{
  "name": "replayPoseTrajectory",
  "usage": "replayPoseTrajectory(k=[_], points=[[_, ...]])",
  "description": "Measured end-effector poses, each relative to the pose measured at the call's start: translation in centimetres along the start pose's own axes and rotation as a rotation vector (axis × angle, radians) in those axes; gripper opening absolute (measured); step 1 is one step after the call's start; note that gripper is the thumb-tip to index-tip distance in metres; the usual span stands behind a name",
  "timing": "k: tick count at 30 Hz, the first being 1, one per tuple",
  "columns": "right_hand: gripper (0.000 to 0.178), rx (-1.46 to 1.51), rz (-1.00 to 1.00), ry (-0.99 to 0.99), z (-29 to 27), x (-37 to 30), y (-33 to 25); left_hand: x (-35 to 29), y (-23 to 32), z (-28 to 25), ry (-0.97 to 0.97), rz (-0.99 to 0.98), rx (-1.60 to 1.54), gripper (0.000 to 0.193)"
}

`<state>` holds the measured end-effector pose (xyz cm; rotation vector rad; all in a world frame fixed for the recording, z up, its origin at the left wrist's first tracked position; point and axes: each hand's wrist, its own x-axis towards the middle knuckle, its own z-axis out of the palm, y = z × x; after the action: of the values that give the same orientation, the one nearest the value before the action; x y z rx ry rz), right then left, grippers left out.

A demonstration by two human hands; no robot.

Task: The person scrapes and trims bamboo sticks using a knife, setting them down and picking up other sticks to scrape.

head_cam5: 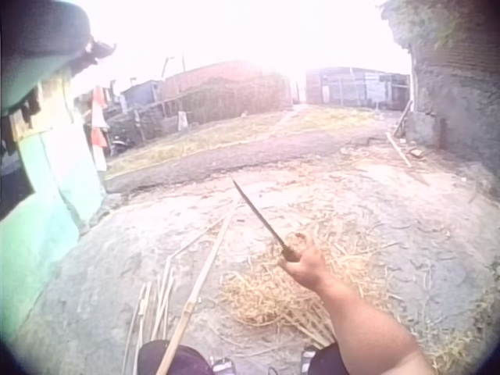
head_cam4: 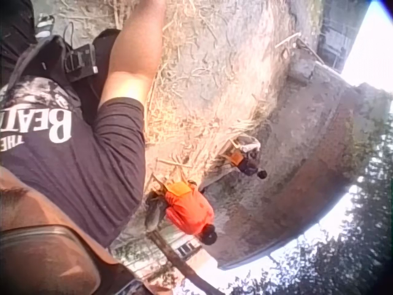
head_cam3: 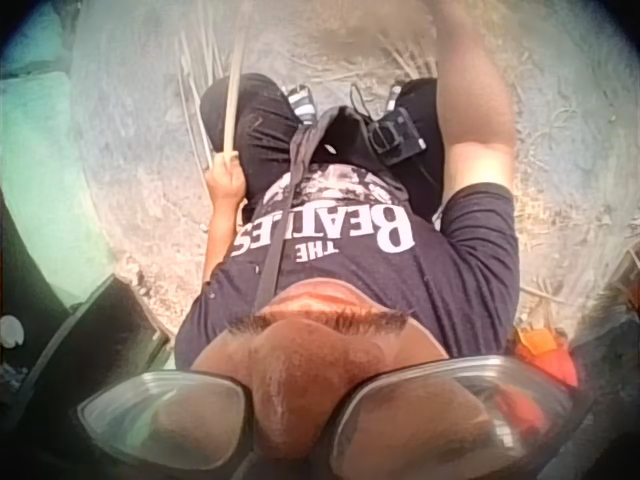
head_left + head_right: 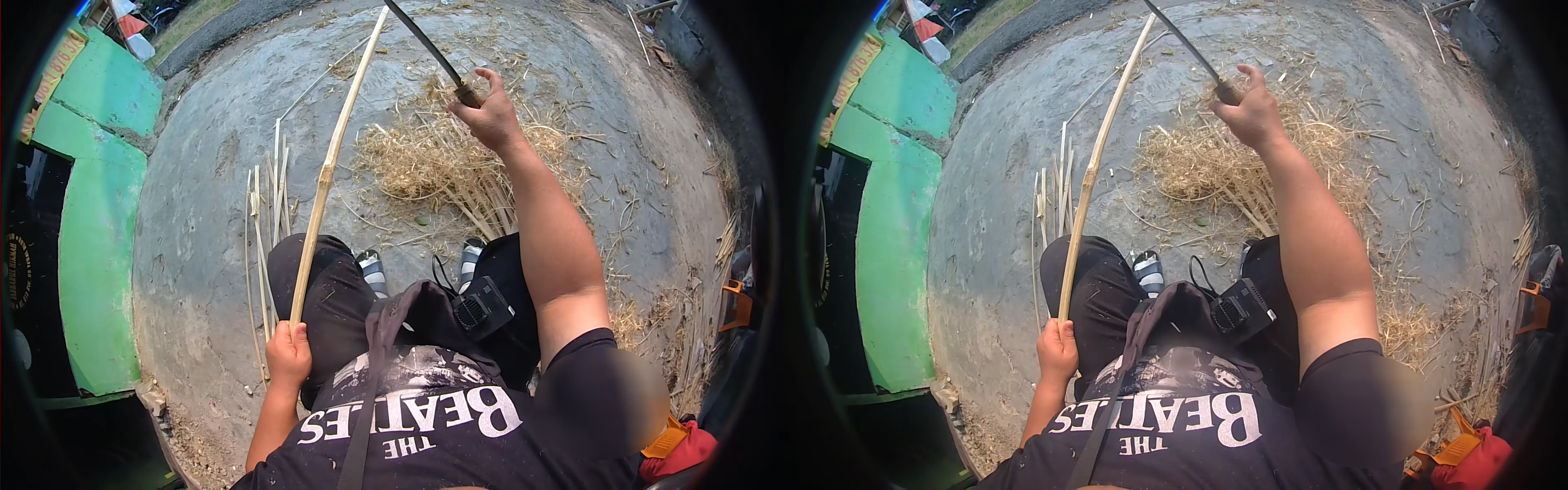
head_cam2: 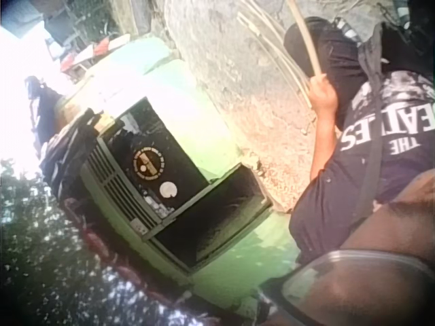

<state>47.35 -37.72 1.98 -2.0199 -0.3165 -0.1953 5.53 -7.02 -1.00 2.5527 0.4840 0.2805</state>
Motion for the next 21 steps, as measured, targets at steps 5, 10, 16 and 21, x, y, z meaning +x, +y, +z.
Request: replayPoseTrajectory(k=[5, 10, 16, 21], points=[[0.104, 0.483, 0.131, -0.274, -1.6, -1.8, -3.0, 0.6, 1.5, -1.5, -0.067, -0.059, -0.06, 0.036], [0.097, 0.958, 0.124, -0.592, 0.1, -3.1, -4.8, 2.8, 5.5, -2.6, -0.182, -0.153, -0.252, 0.038], [0.091, 1.101, 0.111, -0.762, 1.8, -5.3, -7.8, 8.9, 7.5, -0.6, -0.199, -0.156, -0.611, 0.045], [0.09, 1.106, 0.103, -0.817, 2.5, -7.2, -8.9, 14.1, 11.3, 0.0, -0.131, -0.06, -0.679, 0.042]])
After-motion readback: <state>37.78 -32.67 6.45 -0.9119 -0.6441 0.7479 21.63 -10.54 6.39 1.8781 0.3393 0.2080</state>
